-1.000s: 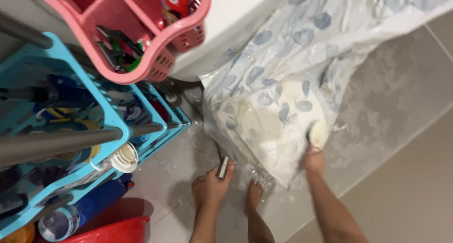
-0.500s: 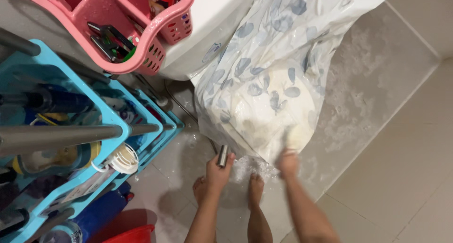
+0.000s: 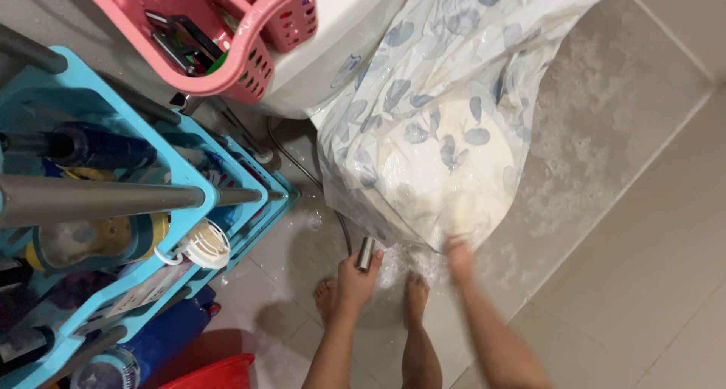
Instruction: The person scrubs a shower curtain with a brush and rinses it with a handheld shower head in a bathroom. They repeatedly scrub and rinse sections of the curtain, adjusting its position on the toilet lid during the process.
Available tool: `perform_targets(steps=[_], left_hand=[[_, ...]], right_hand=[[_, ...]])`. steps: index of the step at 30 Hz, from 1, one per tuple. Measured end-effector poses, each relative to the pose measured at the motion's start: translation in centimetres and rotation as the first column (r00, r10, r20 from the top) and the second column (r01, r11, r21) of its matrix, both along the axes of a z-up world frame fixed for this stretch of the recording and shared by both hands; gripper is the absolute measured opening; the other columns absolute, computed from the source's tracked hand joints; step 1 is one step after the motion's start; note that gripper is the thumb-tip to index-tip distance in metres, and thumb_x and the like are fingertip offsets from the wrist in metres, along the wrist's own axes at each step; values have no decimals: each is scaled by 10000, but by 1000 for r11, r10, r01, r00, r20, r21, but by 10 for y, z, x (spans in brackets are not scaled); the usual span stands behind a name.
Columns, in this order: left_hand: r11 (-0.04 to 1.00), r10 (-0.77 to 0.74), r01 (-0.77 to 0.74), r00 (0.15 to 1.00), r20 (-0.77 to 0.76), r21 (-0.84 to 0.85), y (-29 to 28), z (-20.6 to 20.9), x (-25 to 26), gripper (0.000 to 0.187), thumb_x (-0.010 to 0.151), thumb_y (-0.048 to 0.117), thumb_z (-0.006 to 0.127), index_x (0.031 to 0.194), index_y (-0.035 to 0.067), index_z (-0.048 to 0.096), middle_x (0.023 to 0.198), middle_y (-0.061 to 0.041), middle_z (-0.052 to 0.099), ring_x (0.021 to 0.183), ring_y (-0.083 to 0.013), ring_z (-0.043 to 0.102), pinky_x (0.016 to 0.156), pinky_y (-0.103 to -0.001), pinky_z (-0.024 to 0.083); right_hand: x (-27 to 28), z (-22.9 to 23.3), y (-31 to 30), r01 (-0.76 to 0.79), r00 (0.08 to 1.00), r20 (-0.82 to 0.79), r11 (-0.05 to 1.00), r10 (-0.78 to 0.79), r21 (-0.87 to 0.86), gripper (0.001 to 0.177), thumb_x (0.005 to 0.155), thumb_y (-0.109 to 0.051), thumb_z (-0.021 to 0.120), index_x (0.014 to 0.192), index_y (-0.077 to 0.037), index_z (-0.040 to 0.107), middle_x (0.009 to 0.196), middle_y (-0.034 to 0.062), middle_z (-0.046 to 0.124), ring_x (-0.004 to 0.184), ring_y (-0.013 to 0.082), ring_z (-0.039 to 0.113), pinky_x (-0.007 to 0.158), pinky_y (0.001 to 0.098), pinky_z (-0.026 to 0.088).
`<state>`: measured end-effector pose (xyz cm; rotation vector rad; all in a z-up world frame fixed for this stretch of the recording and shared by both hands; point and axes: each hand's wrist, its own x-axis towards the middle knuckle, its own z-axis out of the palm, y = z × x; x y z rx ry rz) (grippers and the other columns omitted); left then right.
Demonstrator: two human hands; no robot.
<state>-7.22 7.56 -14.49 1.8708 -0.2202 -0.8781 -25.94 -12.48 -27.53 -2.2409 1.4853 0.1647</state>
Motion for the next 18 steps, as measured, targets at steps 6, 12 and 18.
perform_targets(steps=[6,12,18], left_hand=[[985,-94,98,995,39,-143,-22,16,-13,414,896,409,762,876,-3,728,633,-64,641,569,-135,573,568,-336,494],[993,-53,52,999,-1,-107,-25,11,-10,444,919,412,762,821,-15,689,614,-85,610,570,-144,513,549,-344,458],[981,-108,123,989,103,-151,-44,26,-13,400,893,401,774,822,15,698,592,-74,597,549,-145,544,548,-337,472]], right_hand=[[7,4,-2,-47,976,-177,918,126,393,631,938,-578,474,1285,-52,513,1155,251,695,1112,438,662,956,550,493],[20,-4,-76,248,968,-82,960,-239,133,622,1149,-522,315,1085,30,594,929,303,725,921,481,730,825,568,566],[23,4,-9,-112,970,-181,962,160,249,594,999,-572,431,1238,-41,547,999,285,711,973,462,691,854,567,521]])
